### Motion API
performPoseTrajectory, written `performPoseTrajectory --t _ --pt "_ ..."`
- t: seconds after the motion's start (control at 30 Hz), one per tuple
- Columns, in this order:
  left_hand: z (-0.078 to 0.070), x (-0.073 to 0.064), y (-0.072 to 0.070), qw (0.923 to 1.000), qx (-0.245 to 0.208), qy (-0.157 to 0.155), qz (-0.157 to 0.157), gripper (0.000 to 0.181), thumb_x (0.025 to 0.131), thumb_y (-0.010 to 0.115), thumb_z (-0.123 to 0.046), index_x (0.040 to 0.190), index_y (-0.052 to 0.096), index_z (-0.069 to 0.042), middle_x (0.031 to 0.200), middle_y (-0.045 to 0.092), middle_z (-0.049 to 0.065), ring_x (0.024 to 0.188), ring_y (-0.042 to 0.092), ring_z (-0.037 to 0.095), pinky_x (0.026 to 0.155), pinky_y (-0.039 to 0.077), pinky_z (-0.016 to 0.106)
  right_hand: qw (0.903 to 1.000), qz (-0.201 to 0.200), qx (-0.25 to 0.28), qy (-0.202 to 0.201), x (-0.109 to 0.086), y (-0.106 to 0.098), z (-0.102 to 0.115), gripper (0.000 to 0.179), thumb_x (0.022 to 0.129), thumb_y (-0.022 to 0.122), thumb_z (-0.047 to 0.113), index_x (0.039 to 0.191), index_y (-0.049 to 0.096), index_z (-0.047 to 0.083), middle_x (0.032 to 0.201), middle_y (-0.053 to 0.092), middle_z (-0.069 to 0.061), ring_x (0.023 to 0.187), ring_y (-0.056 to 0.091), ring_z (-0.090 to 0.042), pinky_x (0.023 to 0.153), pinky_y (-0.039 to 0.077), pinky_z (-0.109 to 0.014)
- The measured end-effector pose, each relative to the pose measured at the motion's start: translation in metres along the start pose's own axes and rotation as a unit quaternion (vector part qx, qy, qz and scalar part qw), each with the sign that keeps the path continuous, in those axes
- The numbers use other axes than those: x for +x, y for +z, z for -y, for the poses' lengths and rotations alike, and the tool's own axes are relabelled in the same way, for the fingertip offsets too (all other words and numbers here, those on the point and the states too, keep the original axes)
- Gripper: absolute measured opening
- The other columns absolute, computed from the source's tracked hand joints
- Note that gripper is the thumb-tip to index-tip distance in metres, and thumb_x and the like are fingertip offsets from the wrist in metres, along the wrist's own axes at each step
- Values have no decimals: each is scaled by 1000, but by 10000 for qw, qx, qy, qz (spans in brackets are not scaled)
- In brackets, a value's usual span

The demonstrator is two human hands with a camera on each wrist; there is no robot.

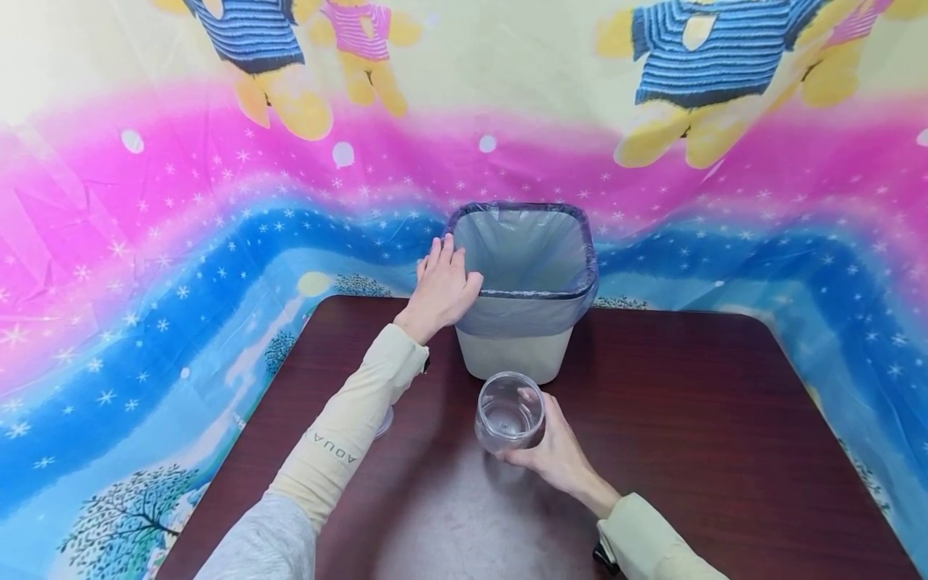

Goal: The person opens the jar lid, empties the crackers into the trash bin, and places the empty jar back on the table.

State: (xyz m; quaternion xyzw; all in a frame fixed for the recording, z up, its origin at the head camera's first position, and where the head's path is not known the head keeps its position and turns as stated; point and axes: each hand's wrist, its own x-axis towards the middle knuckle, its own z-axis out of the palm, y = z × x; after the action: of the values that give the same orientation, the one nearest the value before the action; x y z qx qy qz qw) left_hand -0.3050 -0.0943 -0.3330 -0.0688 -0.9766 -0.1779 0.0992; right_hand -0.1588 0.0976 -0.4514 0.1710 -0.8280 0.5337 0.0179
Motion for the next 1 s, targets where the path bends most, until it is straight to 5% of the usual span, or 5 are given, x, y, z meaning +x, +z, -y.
performPoseTrajectory --t 0.17,0.5,0.83,1.0 --pt "0 1 0 10000 0 -11 -8 63 86 23 -39 138 31 -5 151 7 11 139 -4 27 109 8 47 9997 1 -205 144 -1 1 -8 86 52 85 13 125 41 4 122 49 -15 115 46 -28 93 31 -21" --pt "0 1 -1 9999 11 -67 103 63 87 23 -40 140 28 -6 151 4 10 139 -8 26 109 6 47 9988 53 -487 56 8 -7 -41 86 50 87 24 123 44 7 121 53 -13 116 45 -28 95 28 -44" --pt "0 1 -1 9999 -10 -85 103 63 87 23 -40 140 28 -7 152 3 10 139 -8 25 110 6 47 9973 141 -694 173 6 -4 -67 88 50 86 33 125 43 16 119 51 -3 108 49 -17 89 34 -22" --pt "0 1 0 9999 17 -91 72 63 86 23 -40 140 29 -7 152 4 9 139 -7 25 109 7 47 9978 282 -582 169 4 -1 -71 88 51 86 29 125 42 12 118 51 -5 106 50 -19 87 39 -27"
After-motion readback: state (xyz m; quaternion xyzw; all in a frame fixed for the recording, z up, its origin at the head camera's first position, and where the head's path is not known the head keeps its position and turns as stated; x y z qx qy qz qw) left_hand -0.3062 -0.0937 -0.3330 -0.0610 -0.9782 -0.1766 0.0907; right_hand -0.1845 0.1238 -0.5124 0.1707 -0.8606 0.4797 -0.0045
